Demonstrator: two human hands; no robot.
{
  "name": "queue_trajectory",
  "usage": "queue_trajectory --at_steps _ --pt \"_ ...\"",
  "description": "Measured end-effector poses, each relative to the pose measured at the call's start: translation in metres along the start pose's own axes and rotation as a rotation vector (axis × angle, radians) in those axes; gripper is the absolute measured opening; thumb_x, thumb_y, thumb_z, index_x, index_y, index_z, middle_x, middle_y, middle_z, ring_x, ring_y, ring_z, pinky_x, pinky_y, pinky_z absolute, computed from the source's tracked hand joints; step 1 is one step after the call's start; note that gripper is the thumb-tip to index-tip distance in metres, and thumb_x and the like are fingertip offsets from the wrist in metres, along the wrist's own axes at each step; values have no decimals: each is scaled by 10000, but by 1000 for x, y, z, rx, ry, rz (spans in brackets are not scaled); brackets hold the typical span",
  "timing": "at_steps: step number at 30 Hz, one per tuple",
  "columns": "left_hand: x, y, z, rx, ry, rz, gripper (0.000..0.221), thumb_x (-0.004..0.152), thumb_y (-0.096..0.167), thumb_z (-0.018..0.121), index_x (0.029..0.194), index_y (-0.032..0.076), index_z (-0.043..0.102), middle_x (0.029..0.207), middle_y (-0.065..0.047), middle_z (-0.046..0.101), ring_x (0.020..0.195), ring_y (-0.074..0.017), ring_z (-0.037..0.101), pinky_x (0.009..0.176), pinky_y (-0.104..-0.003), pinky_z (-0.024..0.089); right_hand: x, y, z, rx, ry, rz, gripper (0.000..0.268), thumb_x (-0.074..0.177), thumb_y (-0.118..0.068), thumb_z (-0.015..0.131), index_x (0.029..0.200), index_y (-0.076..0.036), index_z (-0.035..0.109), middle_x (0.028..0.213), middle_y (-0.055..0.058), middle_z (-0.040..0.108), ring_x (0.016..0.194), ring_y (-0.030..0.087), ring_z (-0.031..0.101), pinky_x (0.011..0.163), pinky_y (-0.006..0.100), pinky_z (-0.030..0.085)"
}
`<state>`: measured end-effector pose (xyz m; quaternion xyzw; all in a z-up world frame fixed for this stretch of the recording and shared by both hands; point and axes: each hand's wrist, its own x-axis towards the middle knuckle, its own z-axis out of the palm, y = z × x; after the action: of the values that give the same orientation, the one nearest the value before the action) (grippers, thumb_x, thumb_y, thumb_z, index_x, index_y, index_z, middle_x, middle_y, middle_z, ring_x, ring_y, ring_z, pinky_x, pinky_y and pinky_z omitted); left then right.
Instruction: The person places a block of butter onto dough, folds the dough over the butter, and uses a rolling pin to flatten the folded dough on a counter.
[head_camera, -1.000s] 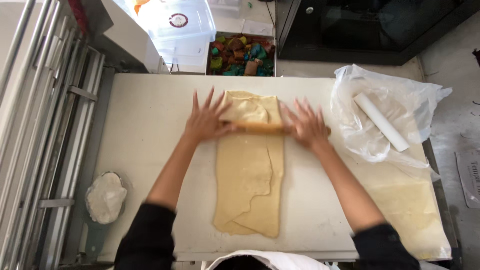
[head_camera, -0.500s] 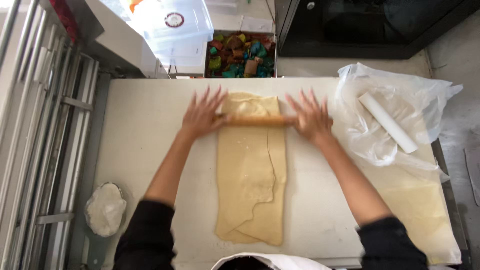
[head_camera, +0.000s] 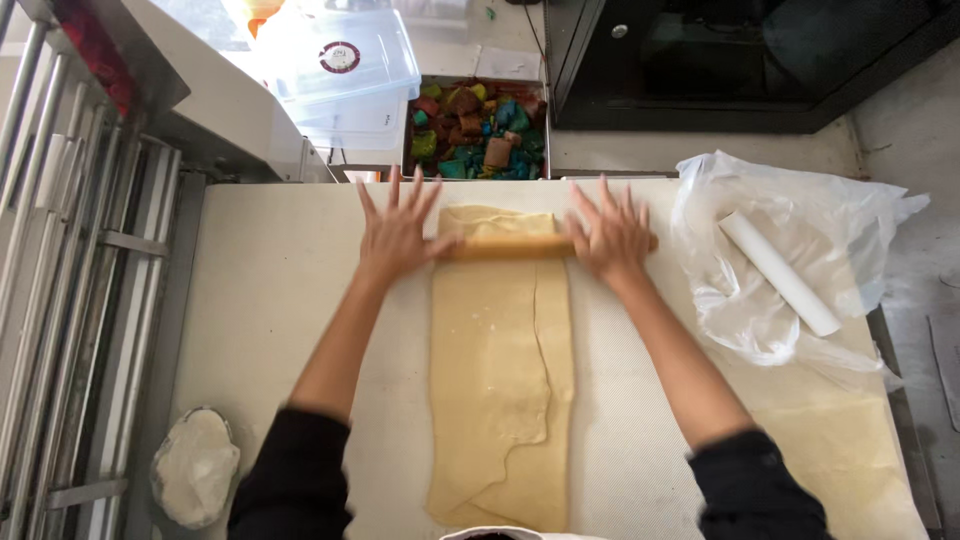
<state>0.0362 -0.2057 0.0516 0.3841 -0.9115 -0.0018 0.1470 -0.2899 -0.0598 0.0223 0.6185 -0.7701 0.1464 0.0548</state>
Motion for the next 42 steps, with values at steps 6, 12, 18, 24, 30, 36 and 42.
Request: queue_trajectory --at_steps 6,12,18,24,30,36,42 --pt "16 -14 30 -129 136 -164 591 1140 519 421 1577 127 493 1609 -97 510 1583 -332 361 1304 -645 117 26 -8 10 149 69 191 612 1127 -678 213 1591 -333 415 1653 92 451 1583 409 324 1286 705 97" --pt "-46 -12 26 -186 72 26 684 997 606 464 1568 231 446 1631 -73 428 1514 -366 342 1215 -628 103 -51 -20 -24 -170 60 -189 621 1020 -682 300 1515 -381 522 1579 164 509 1434 418 406 1144 652 197" --pt "57 -33 18 1 -105 -56 834 940 714 426 1588 198 332 1627 -87 349 1532 -304 244 1176 -700 43 61 -2 -12 -7 -170 8 676 995 -687 215 1546 -363 436 1544 142 466 1452 397 368 1169 661 139" --pt "19 -31 35 -205 31 -21 818 975 700 416 1599 173 386 1660 -109 332 1544 -338 260 1179 -602 204 2 -23 -14 -46 -40 33 633 1035 -661 240 1554 -359 442 1642 92 383 1527 390 281 1195 653 168" --pt "-103 23 -8 -101 146 -89 649 937 556 602 1399 102 579 1537 -113 508 1456 -313 458 1220 -553 299 -115 -69 -63 -167 124 -87 554 938 -526 553 1445 -308 611 1532 134 509 1421 464 393 1159 621 269" --pt "-126 37 -47 -164 108 -167 575 950 496 658 1307 49 598 1357 -130 606 1315 -339 526 1181 -526 359 -102 -30 -89 56 81 -95 443 1066 -376 573 1437 -138 625 1499 200 549 1379 382 492 1150 514 377" --pt "-205 84 -37 -171 202 -99 546 982 346 638 1417 27 557 1407 -177 563 1338 -354 471 1179 -537 288 -197 -52 -87 2 173 -116 457 1048 -411 518 1433 -179 603 1432 162 570 1328 399 483 1132 531 346"
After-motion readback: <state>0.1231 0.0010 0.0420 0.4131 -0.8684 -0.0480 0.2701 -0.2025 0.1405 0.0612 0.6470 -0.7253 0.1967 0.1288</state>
